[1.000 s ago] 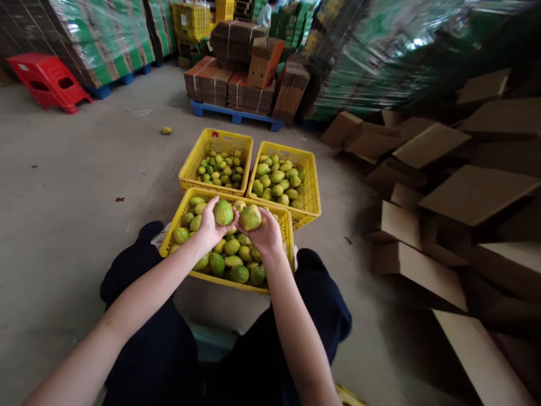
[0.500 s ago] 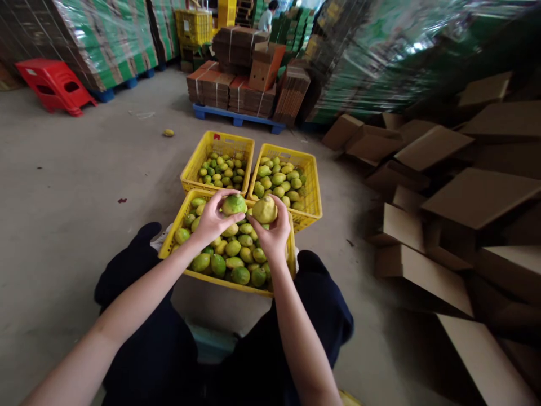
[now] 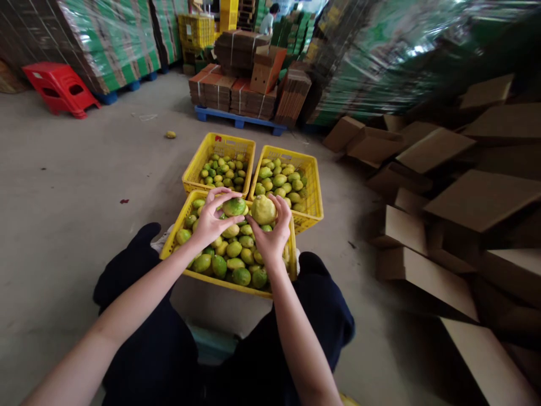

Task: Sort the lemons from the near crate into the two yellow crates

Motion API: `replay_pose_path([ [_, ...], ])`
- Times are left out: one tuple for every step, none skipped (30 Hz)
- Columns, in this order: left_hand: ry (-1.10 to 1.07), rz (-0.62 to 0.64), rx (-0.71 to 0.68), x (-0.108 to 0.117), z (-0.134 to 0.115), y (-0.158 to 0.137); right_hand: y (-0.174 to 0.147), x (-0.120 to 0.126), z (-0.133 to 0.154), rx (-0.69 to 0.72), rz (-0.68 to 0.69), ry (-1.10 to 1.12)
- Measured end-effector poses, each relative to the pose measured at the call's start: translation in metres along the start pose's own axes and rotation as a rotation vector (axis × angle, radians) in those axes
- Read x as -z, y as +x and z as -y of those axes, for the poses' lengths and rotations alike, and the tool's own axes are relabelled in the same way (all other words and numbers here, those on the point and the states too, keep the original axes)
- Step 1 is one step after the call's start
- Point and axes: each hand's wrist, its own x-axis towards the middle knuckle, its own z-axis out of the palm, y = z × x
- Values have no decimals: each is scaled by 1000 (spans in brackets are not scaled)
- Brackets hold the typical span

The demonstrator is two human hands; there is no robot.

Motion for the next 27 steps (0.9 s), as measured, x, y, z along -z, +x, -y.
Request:
replay_pose_path([
  [-2, -22, -4, 0, 0, 0, 0, 0, 1, 9, 6, -7],
  [-14, -46, 1, -1, 0, 0, 0, 0, 1, 19, 16, -21],
  [-29, -66, 10, -1, 0, 0, 0, 0, 1, 30, 25, -37],
  [-43, -77, 20, -1, 0, 1, 1, 0, 2, 42, 31, -55],
  [-51, -78, 28, -2, -1, 1, 1, 0, 1, 55, 33, -73],
  [-55, -75, 34, -2, -1, 1, 1, 0, 1, 69, 30, -92],
  [-57, -70, 38, -2, -1, 1, 1, 1, 1, 82, 30, -111],
  [-58, -65, 38, -2, -1, 0, 1, 1, 0, 94, 34, -132],
  [-53, -56, 36, -1, 0, 0, 1, 1, -1, 110, 41, -151],
  [-41, -41, 28, -1, 1, 0, 0, 0, -1, 128, 50, -166],
  [-20, -22, 13, 0, 2, -1, -1, 0, -1, 145, 57, -176],
  [7, -1, -6, 1, 3, -1, -2, 0, -1, 160, 63, -180],
  [37, 19, -28, 2, 4, -1, -2, -1, -1, 168, 67, -180],
  [65, 36, -48, 2, 6, -2, -3, -2, -1, 168, 69, -179],
  [87, 48, -64, 3, 7, -2, -4, -2, 0, 158, 72, -175],
  [101, 54, -77, 4, 8, -2, -4, -2, 0, 145, 76, -169],
  [109, 58, -83, 4, 8, -2, -4, -2, 1, 129, 80, -160],
  [112, 61, -82, 4, 8, -2, -3, -1, 3, 114, 86, -145],
  [106, 61, -70, 5, 7, -2, -3, -1, 4, 96, 89, -125],
  [86, 54, -44, 5, 6, -1, -3, 0, 5, 74, 90, -98],
  [46, 40, -2, 5, 5, -1, -2, 1, 7, 39, 95, -60],
  [-17, 19, 59, 6, 4, 0, -2, 2, 8, -14, 104, -6],
  [-98, -2, 138, 6, 4, 0, -2, 2, 9, -86, 118, 64],
  [-189, -17, 228, 7, 4, 1, -2, 1, 9, -170, 133, 147],
  [-282, -21, 322, 7, 4, 2, -2, 0, 9, -257, 141, 241],
  [-377, -11, 412, 8, 6, 2, -2, -1, 9, -351, 141, 344],
  [-473, 8, 493, 9, 8, 2, -3, -3, 8, -455, 133, 456],
])
